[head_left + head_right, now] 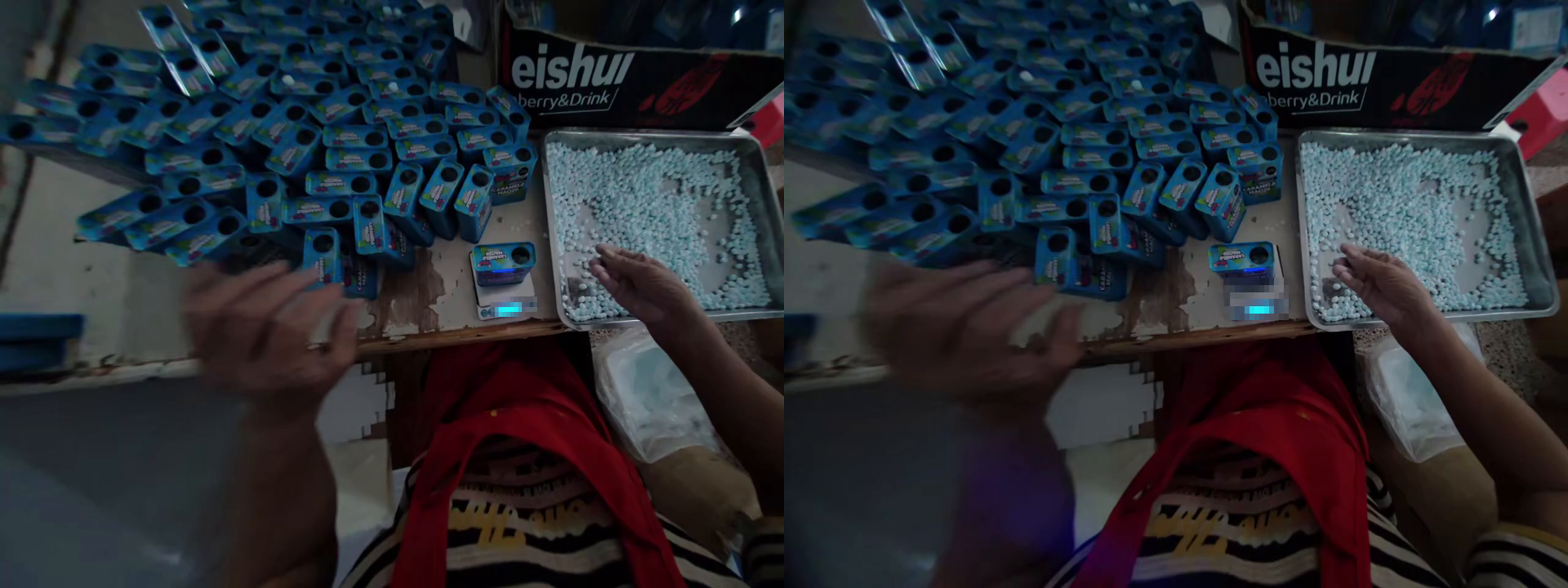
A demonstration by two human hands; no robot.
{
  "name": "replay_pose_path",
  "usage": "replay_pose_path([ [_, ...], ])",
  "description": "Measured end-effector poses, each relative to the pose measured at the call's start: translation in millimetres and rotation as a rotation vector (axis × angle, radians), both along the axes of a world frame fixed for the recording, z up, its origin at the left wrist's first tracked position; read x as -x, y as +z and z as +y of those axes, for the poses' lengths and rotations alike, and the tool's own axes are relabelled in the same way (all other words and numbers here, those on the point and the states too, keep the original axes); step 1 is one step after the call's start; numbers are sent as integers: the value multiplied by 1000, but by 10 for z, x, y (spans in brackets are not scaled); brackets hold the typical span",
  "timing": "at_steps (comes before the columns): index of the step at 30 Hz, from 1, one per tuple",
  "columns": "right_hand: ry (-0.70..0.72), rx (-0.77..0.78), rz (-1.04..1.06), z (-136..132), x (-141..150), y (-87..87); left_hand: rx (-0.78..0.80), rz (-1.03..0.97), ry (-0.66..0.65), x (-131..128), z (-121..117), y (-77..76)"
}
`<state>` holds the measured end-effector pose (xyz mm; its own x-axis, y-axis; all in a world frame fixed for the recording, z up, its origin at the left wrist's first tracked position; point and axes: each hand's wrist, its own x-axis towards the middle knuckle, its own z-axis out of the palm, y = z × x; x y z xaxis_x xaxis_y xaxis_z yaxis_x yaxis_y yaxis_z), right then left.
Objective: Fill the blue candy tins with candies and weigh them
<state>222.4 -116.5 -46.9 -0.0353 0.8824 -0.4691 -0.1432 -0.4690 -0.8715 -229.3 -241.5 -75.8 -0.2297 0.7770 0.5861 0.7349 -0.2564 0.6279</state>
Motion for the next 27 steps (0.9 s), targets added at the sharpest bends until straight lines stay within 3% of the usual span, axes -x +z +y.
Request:
replay_pose_path([
  [2,215,-43,-73,54,123,138,-104,237,-73,-396,75,-123],
  [3,318,-83,-120,98,190,213,-95,255,-96,-588,128,-168],
  [7,658,-318,-317,292,466,472,125,-117,-128,-1055,322,-286],
  [11,911,-505,-543,418,673,671,267,-401,-192,-1056,386,-430],
  [15,987,-652,-711,451,784,874,326,-446,-227,-1016,415,-572],
  [19,932,-675,-767,414,846,1013,310,-472,-270,-1062,472,-621],
  [23,871,-633,-746,371,902,1046,294,-489,-305,-1092,520,-578],
  [27,922,-731,-856,362,995,1024,298,-488,-307,-1103,534,-544],
])
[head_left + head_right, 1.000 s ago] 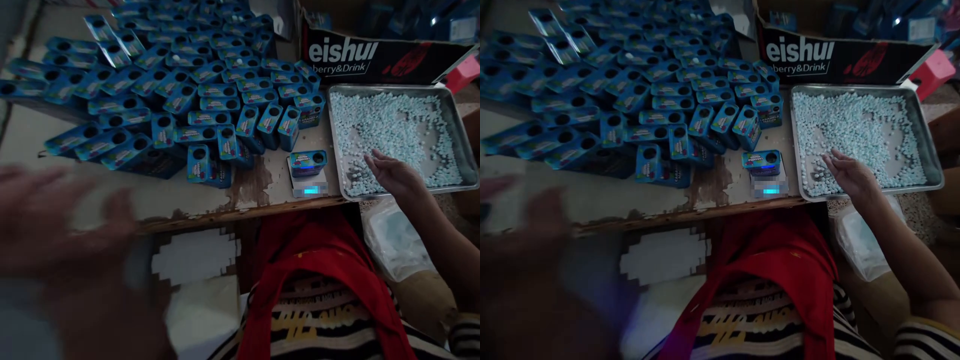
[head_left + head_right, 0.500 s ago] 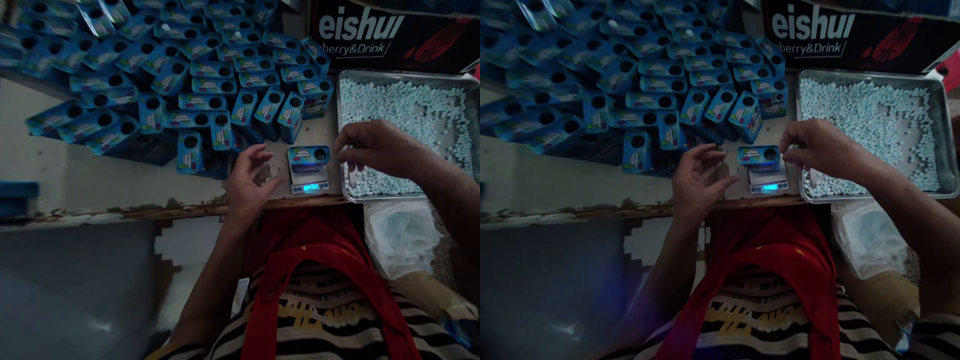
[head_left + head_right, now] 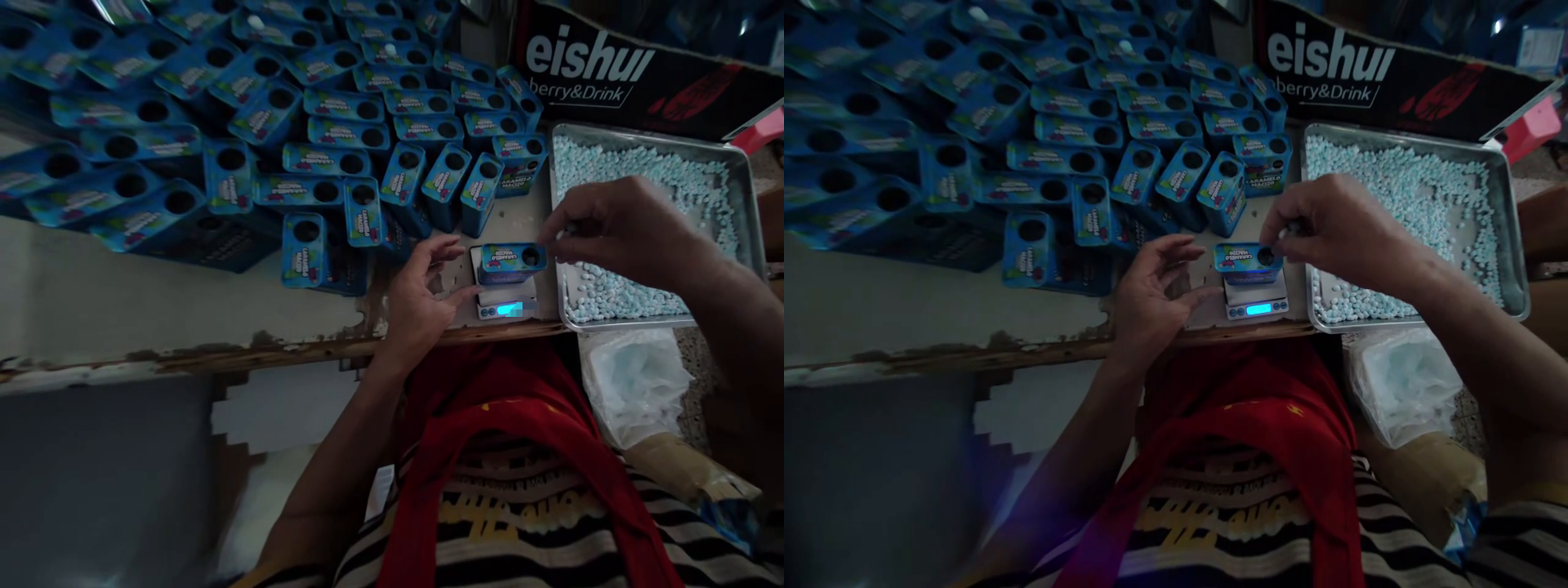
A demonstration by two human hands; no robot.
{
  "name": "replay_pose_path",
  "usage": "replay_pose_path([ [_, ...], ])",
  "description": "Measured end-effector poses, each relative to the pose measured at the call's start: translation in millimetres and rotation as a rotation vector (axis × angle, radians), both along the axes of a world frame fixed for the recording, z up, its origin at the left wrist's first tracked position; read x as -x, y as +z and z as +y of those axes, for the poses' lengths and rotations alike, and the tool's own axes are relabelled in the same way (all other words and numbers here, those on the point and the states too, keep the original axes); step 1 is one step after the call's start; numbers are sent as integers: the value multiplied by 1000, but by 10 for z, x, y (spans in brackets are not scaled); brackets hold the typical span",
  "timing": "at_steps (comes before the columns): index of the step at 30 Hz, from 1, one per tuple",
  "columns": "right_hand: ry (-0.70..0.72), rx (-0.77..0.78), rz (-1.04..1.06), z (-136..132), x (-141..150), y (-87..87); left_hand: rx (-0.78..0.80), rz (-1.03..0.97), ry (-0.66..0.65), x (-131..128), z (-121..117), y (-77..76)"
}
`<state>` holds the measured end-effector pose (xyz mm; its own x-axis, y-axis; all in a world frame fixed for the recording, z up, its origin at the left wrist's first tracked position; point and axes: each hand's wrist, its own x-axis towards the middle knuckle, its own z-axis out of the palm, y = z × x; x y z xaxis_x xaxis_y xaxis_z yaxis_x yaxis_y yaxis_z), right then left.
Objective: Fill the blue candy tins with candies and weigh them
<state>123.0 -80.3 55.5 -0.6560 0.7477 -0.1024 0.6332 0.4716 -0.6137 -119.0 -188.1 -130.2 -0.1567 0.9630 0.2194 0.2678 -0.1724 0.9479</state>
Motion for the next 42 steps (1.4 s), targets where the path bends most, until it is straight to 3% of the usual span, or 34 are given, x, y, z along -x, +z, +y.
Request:
replay_pose_path([
  [7,215,-170,-163,-53,195,-96,27,38,0,-8,-10,25],
  [10,196,-179,-133,-13,157,-124,18,28,-1,3,11,73],
  [13,68,-188,-62,187,-142,-231,-31,10,9,32,32,119],
  [17,-88,-246,-295,415,-844,-611,-56,40,54,133,10,172],
  [20,-98,-290,-561,282,-1266,-982,-38,118,79,233,-47,202],
  [23,-70,-382,-607,11,-1469,-1267,-26,182,93,280,-114,193],
  [26,-54,-405,-546,-86,-1534,-1409,0,203,117,233,-172,155],
  [28,-59,-343,-479,7,-1535,-1434,27,205,127,166,-205,151],
  [30,-154,-219,-331,176,-1507,-1407,30,218,131,104,-236,187],
  [33,-427,165,84,402,-1439,-1290,9,249,152,69,-280,280],
  [36,-548,544,427,467,-1393,-1174,11,238,183,96,-299,326],
  [38,-550,597,528,430,-1389,-1163,18,197,187,105,-282,314],
  [42,-524,530,625,324,-1360,-1278,12,134,126,26,-175,291],
])
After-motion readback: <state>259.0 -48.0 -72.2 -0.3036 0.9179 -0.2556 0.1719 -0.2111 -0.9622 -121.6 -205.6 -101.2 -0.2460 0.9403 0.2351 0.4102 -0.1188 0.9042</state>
